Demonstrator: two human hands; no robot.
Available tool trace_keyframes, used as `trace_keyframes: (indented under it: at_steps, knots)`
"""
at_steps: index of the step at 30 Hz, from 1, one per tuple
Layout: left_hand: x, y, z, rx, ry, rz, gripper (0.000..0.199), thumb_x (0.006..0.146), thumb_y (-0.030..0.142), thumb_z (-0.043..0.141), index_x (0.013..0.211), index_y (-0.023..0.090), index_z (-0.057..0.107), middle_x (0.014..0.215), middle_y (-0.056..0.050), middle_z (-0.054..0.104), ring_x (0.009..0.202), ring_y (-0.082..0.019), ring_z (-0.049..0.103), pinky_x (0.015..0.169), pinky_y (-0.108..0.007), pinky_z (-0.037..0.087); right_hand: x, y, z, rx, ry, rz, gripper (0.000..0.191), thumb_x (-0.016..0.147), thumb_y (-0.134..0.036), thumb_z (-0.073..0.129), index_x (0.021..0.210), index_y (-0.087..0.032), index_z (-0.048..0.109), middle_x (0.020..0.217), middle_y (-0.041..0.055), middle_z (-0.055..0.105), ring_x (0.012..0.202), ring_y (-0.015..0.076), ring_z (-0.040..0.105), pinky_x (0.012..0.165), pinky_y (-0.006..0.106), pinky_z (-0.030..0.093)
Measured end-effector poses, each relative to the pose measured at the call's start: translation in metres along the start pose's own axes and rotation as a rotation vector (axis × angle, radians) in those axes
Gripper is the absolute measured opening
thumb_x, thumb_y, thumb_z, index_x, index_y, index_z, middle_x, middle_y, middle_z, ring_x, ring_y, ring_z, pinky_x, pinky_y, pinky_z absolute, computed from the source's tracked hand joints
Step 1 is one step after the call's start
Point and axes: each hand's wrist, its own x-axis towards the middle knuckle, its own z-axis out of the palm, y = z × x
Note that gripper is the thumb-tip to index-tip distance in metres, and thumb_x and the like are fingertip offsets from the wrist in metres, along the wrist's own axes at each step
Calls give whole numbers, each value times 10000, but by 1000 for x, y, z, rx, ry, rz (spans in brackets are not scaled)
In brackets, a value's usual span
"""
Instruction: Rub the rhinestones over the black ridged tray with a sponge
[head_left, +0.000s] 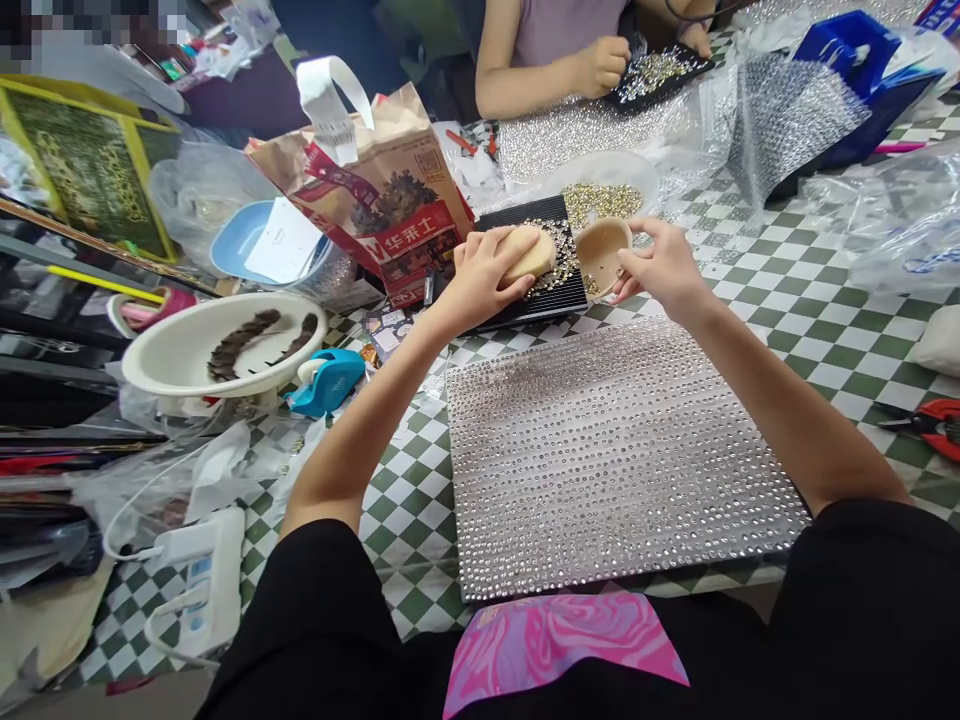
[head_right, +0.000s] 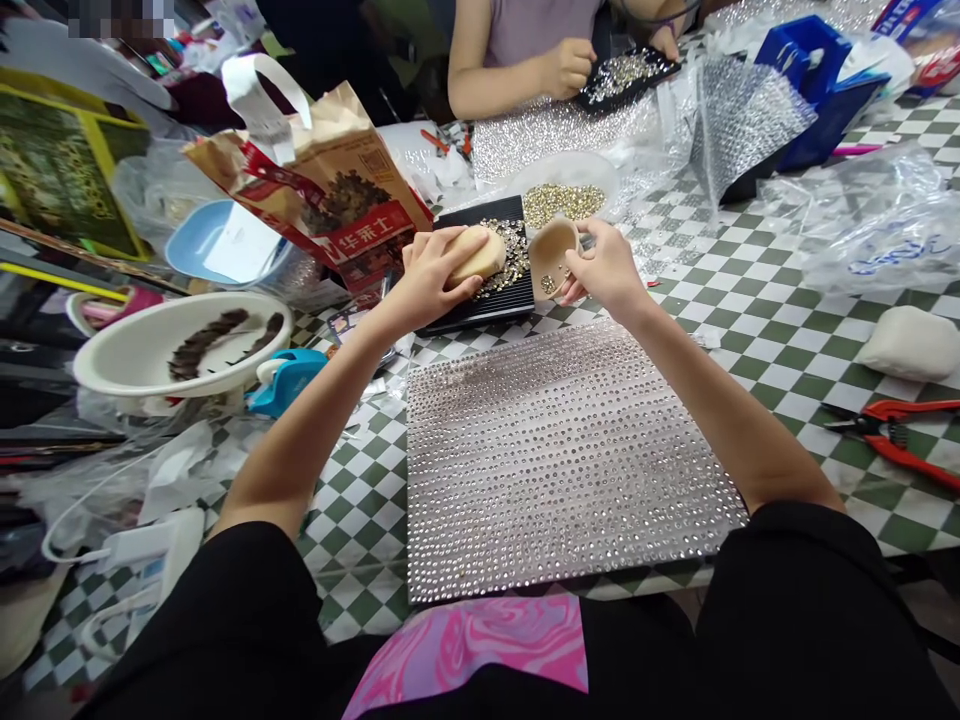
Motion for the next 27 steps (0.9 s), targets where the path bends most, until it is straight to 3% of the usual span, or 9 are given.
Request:
trace_keyframes:
  at_steps: [5, 8, 11, 14, 19, 27]
  knots:
    - [-3, 3, -19, -31, 56, 26, 626, 967, 532, 423, 1554, 337, 330, 1556, -83, 434, 1373, -344, 396, 1214, -575, 307, 0, 0, 1, -8, 6, 6, 517, 895, -251, 604, 1387, -121, 512, 632, 46, 661, 553, 204, 675, 614, 393, 664]
    - [2, -16, -35, -87, 228, -6, 655, 948, 644, 359, 1538, 359, 347, 1525, -75, 477, 1350, -354, 427, 1201, -592, 320, -2, -3, 2, -8, 12, 13, 506, 904, -214, 596, 1391, -108, 510, 627, 43, 654, 554, 199, 678, 613, 382, 665]
    - [3, -38, -39, -110, 319, -2, 652, 927, 701, 347, 1478, 365, 439, 1519, -54, 499, 1385, -347, 420, 1219, -577, 305, -4, -6, 2, 0, 17, 17, 469, 909, -128, 552, 1377, -96, 524, 596, 31, 639, 543, 189, 673, 594, 361, 660]
    - [-2, -48, -25, -102, 291, -12, 597, 948, 652, 368, 1451, 347, 473, 1518, -53, 509, 1400, -328, 418, 1232, -577, 290, -7, -9, 2, 5, 21, 18, 453, 910, -80, 522, 1363, -87, 532, 560, 18, 620, 529, 181, 663, 571, 343, 650]
    - [-5, -40, 2, -68, 171, -11, 527, 916, 507, 569, 1401, 302, 557, 1502, -76, 511, 1356, -345, 422, 1201, -610, 303, -7, -10, 3, -8, 27, 36, 442, 914, -80, 521, 1354, -115, 538, 580, 12, 623, 555, 176, 668, 617, 356, 659]
    - [14, -37, 1, -20, 125, -57, 526, 927, 387, 589, 1437, 276, 521, 1528, -105, 454, 1381, -357, 383, 1211, -592, 279, -7, -8, 1, -6, 14, 32, 437, 911, -72, 510, 1342, -125, 547, 592, 12, 628, 562, 171, 668, 618, 344, 658]
